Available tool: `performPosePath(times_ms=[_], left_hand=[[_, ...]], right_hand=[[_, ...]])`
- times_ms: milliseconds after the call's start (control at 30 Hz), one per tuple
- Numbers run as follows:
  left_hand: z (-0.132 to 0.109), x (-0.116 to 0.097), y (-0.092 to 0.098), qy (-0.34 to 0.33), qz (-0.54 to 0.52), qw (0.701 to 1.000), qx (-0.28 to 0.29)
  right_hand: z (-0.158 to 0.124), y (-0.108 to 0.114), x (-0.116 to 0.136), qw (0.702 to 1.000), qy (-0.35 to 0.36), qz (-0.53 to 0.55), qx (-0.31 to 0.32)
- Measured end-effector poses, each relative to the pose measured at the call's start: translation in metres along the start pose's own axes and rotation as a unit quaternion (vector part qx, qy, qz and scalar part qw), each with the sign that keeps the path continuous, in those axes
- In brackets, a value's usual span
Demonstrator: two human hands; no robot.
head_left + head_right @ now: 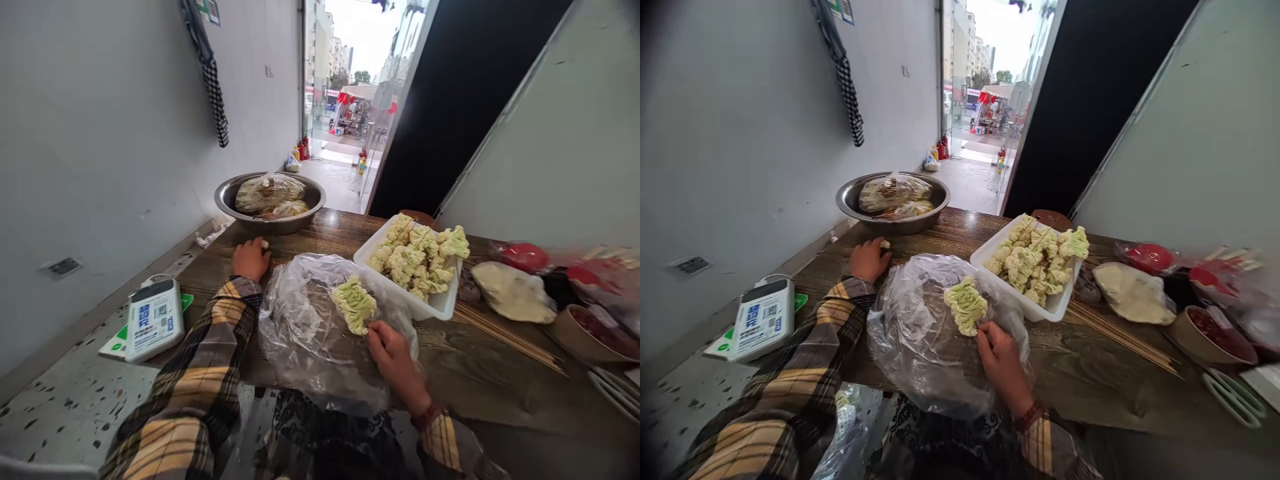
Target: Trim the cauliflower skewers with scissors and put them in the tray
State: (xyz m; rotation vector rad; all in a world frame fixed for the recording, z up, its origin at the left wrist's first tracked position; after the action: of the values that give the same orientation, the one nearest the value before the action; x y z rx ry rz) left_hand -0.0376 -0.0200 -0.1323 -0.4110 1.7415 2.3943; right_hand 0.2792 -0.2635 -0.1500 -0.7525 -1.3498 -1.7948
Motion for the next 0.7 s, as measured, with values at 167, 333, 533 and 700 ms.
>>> performPosePath(times_ms=[167, 333, 533, 700], left_hand=[[-0.012, -0.001, 0.003, 0.012, 0.081, 0.997, -0.008], [-0.028, 0.003, 0.020, 0.052, -0.143, 0.988, -0.039], [-0.049, -0.014, 0.069, 0.075, -0.429, 0.899, -0.051], [-0.072, -0.102, 0.098, -0.052, -0.459, 0.887, 0.010]], right_hand=[[0.004, 0.003, 0.006, 0.999, 0.027, -0.008, -0.024], [0.004, 0.005, 0.006, 0.998, 0.041, 0.001, -0.041], [0.004, 0.009, 0.008, 0.995, 0.059, 0.027, -0.070], [-0.007, 0.021, 0.010, 0.989, 0.062, 0.054, -0.125]])
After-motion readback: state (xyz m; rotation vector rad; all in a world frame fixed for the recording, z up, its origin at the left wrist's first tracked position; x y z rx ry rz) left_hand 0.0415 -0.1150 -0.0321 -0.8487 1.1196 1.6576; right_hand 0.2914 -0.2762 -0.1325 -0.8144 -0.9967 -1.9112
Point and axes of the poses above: each hand's wrist, its own z-axis towards the middle knuckle, its own y-axis out of the back of the hand, x = y × z, the point moved 4 cm from there along z, towards the middle knuckle, and after that the axes turned 5 degrees about y, right-handed, at the moved point
